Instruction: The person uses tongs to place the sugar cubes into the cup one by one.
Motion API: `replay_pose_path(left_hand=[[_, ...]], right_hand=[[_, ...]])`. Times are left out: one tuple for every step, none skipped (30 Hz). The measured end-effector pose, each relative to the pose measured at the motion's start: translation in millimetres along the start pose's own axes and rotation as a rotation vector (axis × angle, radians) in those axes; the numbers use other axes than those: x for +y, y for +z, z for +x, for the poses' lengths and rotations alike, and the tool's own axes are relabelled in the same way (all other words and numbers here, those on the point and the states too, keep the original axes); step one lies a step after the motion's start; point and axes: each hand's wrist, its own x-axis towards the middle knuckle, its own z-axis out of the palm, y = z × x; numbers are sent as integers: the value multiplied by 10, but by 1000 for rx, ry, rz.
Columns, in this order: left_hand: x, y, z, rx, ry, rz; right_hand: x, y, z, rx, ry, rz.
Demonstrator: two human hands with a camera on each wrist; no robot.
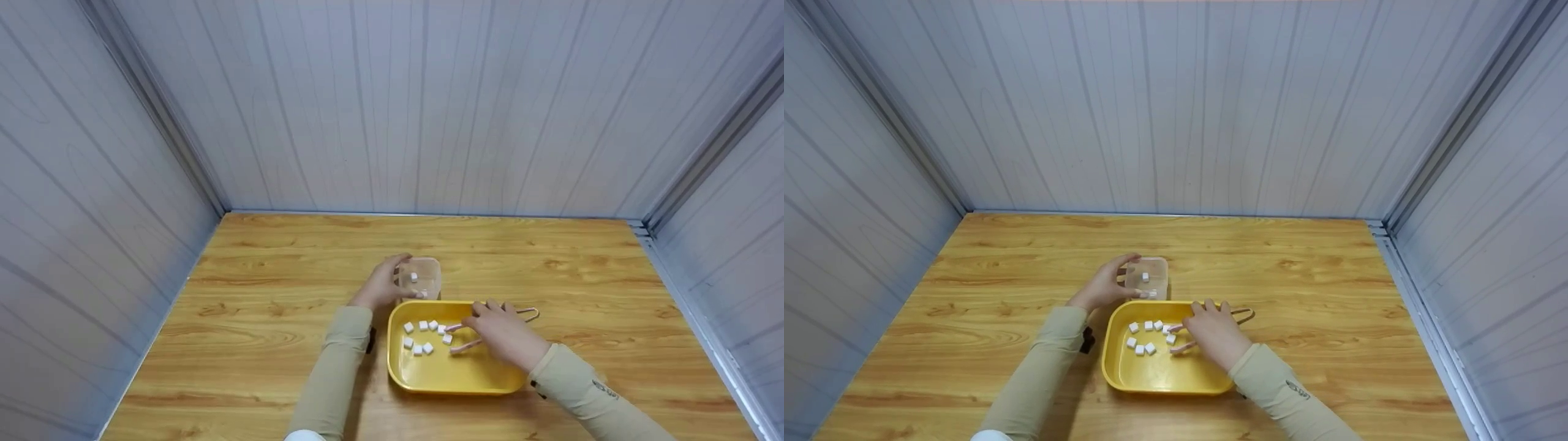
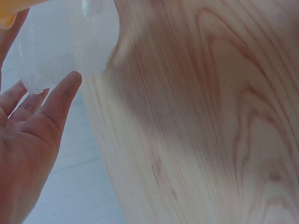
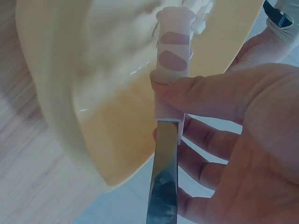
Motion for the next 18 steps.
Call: replay_pose_path(left_hand=[[1, 0, -1, -1, 1, 2], [2, 1, -2, -1, 3, 1], [4, 2, -4, 1, 4, -3], [6, 2, -2, 2, 3, -7], [8, 2, -2, 4, 4, -11], [10, 1, -2, 5, 3, -20], [13, 2, -2, 7, 2, -27], [17, 2, -2, 9, -1, -34], [18, 3, -1, 9, -2, -40], [20, 3, -1, 10, -4, -45], [22, 3, -3, 9, -6, -49], [24, 4, -3, 8, -8, -54], [25, 4, -5, 8, -9, -54], [24, 3, -5, 8, -7, -54], [23, 2, -5, 8, -6, -53], [22, 1, -6, 9, -5, -52], [20, -1, -7, 9, -3, -51], [19, -1, -7, 9, -1, -50]], right_hand=[[-2, 6, 3, 1, 1, 1], [-5, 9, 7, 2, 2, 2], [-8, 11, 11, 3, 4, 1], [-11, 12, 15, 6, 3, 1], [-14, 14, 21, 10, 3, 3], [-18, 13, 26, 14, 2, 4], [-20, 16, 30, 15, 1, 4], [-22, 19, 35, 13, 1, 3], [-24, 22, 39, 10, -1, 7], [-25, 27, 43, 5, -2, 11], [-27, 30, 45, 0, -3, 14], [-28, 33, 48, -6, -3, 15], [-29, 37, 49, -10, -4, 16], [-29, 40, 51, -11, -5, 19], [-31, 41, 51, -7, -9, 19], [-32, 42, 52, 0, -14, 20], [-33, 43, 51, 8, -18, 21], [-34, 44, 51, 18, -24, 23]])
